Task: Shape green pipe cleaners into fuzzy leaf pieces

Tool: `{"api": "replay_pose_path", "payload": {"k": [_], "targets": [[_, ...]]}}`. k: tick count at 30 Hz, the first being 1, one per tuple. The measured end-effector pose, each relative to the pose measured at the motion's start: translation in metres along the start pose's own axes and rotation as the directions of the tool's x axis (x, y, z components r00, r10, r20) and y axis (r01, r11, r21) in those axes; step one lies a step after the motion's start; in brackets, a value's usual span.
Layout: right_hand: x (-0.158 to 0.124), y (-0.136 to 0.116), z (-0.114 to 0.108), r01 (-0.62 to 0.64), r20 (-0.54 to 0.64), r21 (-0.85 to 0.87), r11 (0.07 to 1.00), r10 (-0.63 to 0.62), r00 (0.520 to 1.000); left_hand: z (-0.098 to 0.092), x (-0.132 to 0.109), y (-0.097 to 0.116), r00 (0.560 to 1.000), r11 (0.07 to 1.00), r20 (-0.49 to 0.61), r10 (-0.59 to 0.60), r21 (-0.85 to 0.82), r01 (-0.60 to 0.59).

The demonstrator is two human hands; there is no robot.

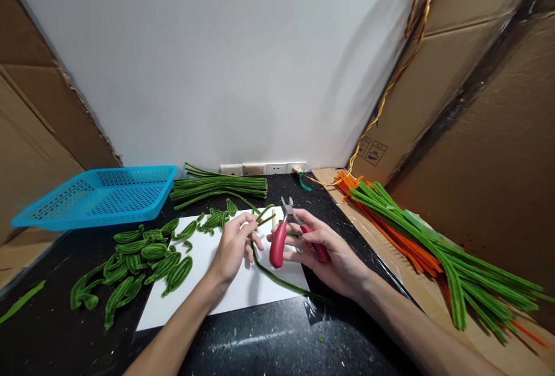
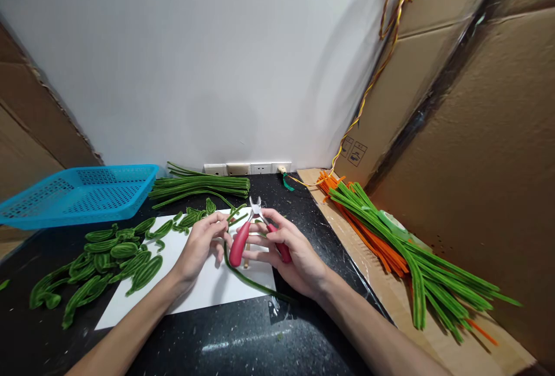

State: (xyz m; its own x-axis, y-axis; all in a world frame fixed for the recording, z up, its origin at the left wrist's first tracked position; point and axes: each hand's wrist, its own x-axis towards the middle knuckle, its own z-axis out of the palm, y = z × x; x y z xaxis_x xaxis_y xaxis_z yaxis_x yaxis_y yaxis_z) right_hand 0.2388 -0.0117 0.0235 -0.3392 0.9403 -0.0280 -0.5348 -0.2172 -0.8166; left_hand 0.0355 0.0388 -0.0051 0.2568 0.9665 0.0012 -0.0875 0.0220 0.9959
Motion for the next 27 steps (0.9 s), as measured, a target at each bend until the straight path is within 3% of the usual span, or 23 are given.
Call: {"api": "replay_pose_path", "payload": {"k": [3, 7, 12, 16, 20, 23, 27], "targets": [[0.0, -0.002, -0.001, -0.006, 0.049, 0.071, 0.997, 0.002, 0.999, 0.002, -0.001, 0.001, 0.995, 0.994, -0.025, 0.092, 0.055, -0.09], [0.001, -0.006, -0.004, -0.043, 0.021, 0.107, 0.993, 0.041, 0.999, 0.001, 0.0, 0.001, 0.988, 0.986, -0.053, 0.143, 0.088, -0.138], [0.0, -0.006, -0.002, -0.056, 0.006, 0.115, 0.992, 0.056, 0.998, 0.0, -0.003, 0.005, 0.998, 0.994, 0.07, 0.001, -0.112, 0.007], [0.0, -0.002, 0.0, -0.031, 0.064, 0.022, 0.999, 0.029, 0.998, 0.003, -0.01, 0.013, 0.984, 0.96, 0.173, -0.035, -0.266, 0.081], [0.003, 0.001, -0.005, 0.07, 0.021, -0.161, 0.984, -0.068, 0.997, 0.005, -0.013, 0.018, 0.987, 0.956, 0.155, -0.046, -0.28, 0.088], [0.005, 0.003, -0.012, 0.171, -0.052, -0.471, 0.865, -0.22, 0.974, 0.004, -0.012, 0.018, 0.99, 0.956, 0.133, -0.053, -0.279, 0.089], [0.004, 0.003, -0.018, 0.196, -0.028, -0.85, 0.488, -0.413, 0.91, 0.004, -0.012, 0.017, 0.988, 0.965, 0.147, -0.045, -0.249, 0.081]]}}
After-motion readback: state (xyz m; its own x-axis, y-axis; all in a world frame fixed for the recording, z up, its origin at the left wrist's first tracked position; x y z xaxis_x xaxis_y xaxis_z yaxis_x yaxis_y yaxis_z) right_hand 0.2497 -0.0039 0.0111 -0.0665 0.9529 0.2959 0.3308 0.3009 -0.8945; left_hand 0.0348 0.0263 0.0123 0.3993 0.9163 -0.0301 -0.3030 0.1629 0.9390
